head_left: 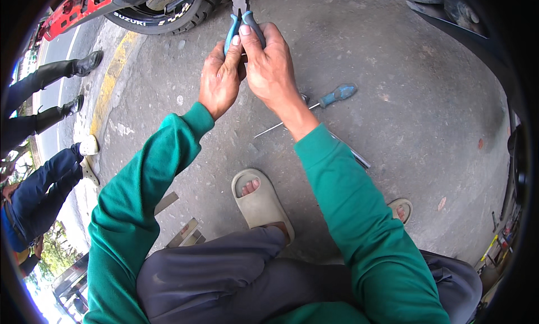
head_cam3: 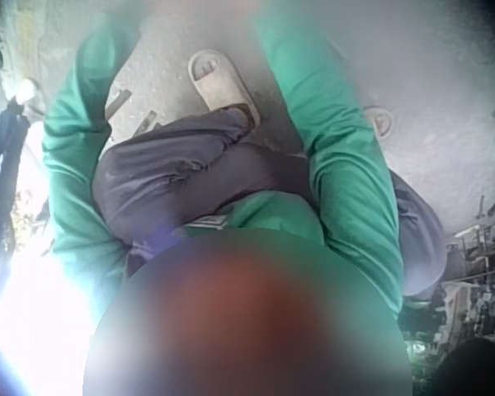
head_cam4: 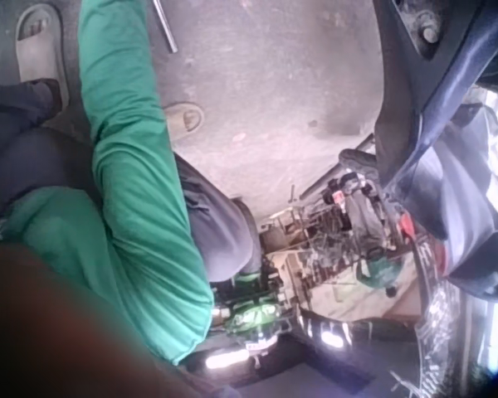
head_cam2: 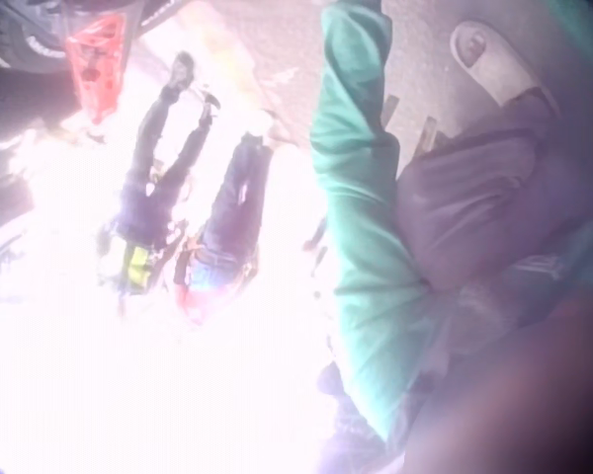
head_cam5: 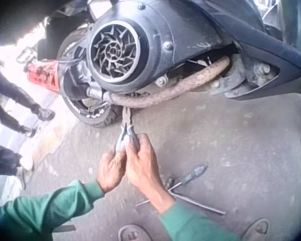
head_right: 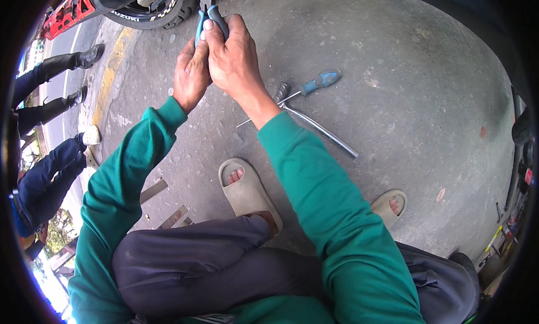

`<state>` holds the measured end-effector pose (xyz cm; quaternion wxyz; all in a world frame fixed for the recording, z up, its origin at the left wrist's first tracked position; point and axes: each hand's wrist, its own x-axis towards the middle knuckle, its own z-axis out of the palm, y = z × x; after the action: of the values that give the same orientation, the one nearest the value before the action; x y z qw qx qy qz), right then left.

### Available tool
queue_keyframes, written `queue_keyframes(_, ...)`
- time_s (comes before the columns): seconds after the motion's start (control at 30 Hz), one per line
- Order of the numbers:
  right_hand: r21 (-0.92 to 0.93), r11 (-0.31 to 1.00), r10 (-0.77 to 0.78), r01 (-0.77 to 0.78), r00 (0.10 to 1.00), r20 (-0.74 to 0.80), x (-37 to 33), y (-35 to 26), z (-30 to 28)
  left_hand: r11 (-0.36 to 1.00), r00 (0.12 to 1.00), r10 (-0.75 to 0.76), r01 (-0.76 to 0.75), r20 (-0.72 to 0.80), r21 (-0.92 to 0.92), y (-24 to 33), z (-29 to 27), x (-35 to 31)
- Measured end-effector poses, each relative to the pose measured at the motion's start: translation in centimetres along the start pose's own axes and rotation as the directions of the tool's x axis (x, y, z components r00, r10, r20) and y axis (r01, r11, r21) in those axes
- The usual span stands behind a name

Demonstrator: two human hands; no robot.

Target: The person squats beside a motorcycle and uses pliers and a hammer to work on a component near the rear wheel and exhaust. They repeatedly grip, adjust, and tap the part while other people stand nearby.

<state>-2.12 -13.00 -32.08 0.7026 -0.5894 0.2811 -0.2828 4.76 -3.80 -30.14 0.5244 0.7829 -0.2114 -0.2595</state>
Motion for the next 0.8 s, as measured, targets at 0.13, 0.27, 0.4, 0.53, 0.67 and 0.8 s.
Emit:
queue_keyframes(0.13,0.159,0.987,0.003,0.001,1.0,-0.021,0.0,0.3,0.5,1.0,1.0,-0.012,0.012,0.026,0.009,0.0,0.0,-0.1)
queue_keyframes(0.27,0.19,0.981,-0.031,0.031,1.0,-0.004,0.5,0.6,0.3,1.0,1.0,0.004,-0.004,0.015,0.028,-0.1,-0.2,0.4)
queue_keyframes(0.4,0.138,0.99,-0.024,0.021,0.999,0.021,1.0,0.4,-0.2,1.0,1.0,-0.002,0.002,0.017,-0.004,0.0,0.1,0.5)
queue_keyframes(0.53,0.53,0.838,0.095,-0.132,0.991,0.098,0.9,0.0,0.2,0.998,0.998,-0.057,0.056,-0.013,-0.042,0.3,0.2,-0.1)
queue_keyframes(0.67,0.707,0.622,0.2,-0.337,0.941,0.274,1.0,-0.3,-0.1,0.995,0.993,-0.087,0.084,-0.082,-0.048,0.6,-0.5,-0.7)
queue_keyframes(0.8,0.656,0.568,0.223,-0.497,0.86,0.459,1.4,-0.4,-0.8,0.993,0.979,-0.097,0.107,-0.181,0.05,0.3,-0.6,-1.7)
